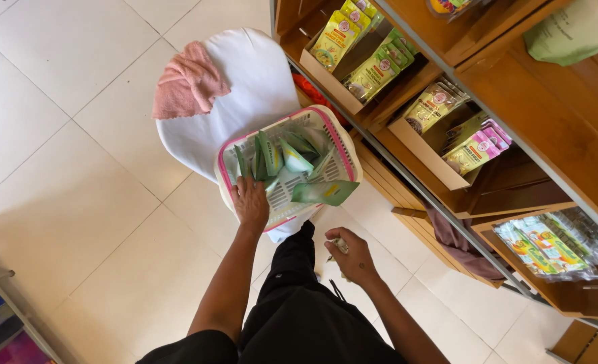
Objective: Cleaning and restocking packages of turmeric ginger powder on wooden store shelves.
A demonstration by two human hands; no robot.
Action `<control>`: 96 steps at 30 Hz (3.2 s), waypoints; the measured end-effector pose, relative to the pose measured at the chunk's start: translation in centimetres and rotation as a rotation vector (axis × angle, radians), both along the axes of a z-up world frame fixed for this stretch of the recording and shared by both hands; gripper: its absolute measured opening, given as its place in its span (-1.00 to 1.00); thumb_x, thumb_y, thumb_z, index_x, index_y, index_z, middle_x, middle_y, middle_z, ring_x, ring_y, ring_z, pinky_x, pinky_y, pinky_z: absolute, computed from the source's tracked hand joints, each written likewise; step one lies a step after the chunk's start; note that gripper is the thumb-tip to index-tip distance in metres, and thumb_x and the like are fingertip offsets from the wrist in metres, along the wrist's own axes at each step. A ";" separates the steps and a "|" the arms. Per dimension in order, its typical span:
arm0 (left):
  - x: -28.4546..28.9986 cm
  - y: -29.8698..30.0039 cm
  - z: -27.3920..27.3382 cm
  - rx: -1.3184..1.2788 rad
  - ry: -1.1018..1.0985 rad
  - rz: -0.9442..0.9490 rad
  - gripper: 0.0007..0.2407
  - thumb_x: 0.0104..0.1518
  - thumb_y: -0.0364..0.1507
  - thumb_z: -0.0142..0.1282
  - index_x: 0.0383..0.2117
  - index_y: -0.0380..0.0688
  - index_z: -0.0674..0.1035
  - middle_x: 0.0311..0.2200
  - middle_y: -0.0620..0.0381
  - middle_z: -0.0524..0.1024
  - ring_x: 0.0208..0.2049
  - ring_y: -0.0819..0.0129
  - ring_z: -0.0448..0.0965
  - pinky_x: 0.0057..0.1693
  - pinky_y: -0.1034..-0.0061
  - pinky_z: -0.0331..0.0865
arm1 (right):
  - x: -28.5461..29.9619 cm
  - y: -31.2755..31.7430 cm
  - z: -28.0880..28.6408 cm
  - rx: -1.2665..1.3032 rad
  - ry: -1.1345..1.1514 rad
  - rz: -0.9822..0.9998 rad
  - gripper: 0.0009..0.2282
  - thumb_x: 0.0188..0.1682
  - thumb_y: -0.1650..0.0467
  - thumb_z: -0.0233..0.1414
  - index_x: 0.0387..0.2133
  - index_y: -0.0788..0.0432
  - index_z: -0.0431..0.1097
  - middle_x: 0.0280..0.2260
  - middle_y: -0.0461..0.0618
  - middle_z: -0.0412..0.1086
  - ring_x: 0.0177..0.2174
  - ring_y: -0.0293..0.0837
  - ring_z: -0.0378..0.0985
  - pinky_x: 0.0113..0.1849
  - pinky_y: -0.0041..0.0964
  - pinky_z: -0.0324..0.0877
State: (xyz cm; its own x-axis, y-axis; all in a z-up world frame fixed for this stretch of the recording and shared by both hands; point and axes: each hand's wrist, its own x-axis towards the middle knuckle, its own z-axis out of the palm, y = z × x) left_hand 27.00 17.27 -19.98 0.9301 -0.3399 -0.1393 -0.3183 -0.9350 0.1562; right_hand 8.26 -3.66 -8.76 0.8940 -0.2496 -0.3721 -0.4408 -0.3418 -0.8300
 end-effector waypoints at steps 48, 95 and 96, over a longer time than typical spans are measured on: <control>-24.3 -15.8 20.7 -1.574 2.494 -0.143 -0.19 0.25 0.18 -0.26 0.46 -0.22 0.08 0.37 -0.30 0.15 0.32 -0.24 0.26 0.38 0.00 0.24 | -28.0 -1.7 22.2 -0.041 -1.129 -1.064 -0.78 0.26 0.40 -0.12 0.02 0.33 0.33 -0.03 0.26 0.43 0.00 0.03 0.55 0.06 0.01 0.50; -24.7 -17.3 18.4 -1.495 2.554 0.040 -0.33 0.28 0.08 -0.17 0.36 -0.20 0.20 0.12 -0.28 0.35 -0.04 -0.11 0.55 0.03 0.14 0.56 | -22.1 5.6 17.9 -1.137 -0.490 0.061 -0.55 -0.14 0.36 0.18 0.09 0.03 0.41 0.25 0.01 0.24 0.32 0.13 0.11 0.25 0.39 -0.01; -24.4 -17.4 18.4 -1.528 2.519 0.050 -0.34 0.28 0.06 -0.15 0.35 -0.22 0.22 0.09 -0.30 0.35 -0.05 -0.11 0.55 0.02 0.14 0.57 | -22.1 5.5 17.7 -1.184 -0.510 0.017 -0.55 -0.15 0.38 0.19 0.09 -0.01 0.42 0.25 0.00 0.24 0.31 0.15 0.12 0.24 0.39 0.04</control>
